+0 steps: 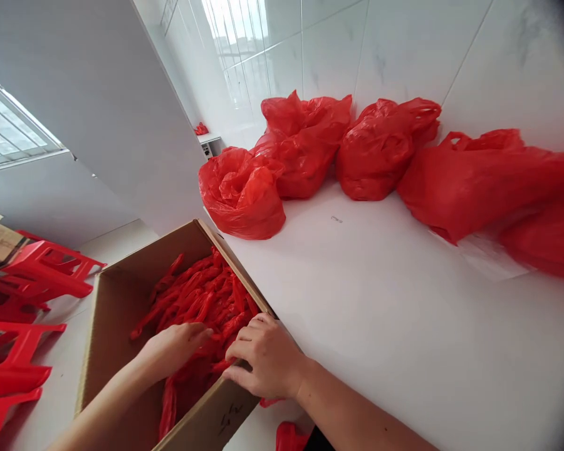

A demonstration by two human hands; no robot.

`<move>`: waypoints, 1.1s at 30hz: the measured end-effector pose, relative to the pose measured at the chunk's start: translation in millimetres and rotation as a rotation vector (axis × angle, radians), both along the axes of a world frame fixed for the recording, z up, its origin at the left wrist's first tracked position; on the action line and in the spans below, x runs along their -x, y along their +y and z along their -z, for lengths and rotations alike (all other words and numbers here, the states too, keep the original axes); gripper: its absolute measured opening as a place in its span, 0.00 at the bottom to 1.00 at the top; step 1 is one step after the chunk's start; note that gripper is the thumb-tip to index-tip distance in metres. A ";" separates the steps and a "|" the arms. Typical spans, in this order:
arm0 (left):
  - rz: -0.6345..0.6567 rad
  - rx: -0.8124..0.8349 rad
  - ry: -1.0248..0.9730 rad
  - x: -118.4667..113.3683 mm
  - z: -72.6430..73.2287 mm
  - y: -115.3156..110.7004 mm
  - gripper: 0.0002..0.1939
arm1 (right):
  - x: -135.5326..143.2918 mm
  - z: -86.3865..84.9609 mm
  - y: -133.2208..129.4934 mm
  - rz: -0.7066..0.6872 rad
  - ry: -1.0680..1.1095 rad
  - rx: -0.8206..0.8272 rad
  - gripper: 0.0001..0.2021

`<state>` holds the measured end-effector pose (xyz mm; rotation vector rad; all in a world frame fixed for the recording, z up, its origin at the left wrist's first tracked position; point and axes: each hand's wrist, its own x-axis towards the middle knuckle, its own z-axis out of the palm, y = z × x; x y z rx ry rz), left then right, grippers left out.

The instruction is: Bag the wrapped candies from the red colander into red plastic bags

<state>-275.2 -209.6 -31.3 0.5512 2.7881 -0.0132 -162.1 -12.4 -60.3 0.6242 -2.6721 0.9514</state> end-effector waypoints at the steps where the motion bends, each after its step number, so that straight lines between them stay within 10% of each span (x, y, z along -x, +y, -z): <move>1: -0.015 -0.039 -0.035 -0.3 -8.1 -2.1 0.16 | 0.5 -1.1 1.1 0.031 0.024 0.014 0.12; 8: 0.169 -0.318 0.258 -16.1 -36.3 64.8 0.15 | -25.6 -39.3 -10.9 0.172 0.326 0.108 0.14; 14: 0.563 -0.421 0.455 -63.5 -9.0 218.6 0.18 | -70.4 -70.0 -63.1 0.197 0.386 0.117 0.23; 18: 0.641 -0.503 0.478 -112.5 13.7 290.0 0.20 | -96.6 -60.0 -26.2 0.495 0.259 0.081 0.22; 23: 0.638 -0.605 0.508 -138.4 18.9 310.3 0.20 | -143.9 -51.1 23.0 0.857 0.177 0.058 0.16; 33: 0.693 -0.655 0.576 -140.5 17.7 301.2 0.18 | -146.7 -61.3 3.7 0.755 0.172 -0.001 0.17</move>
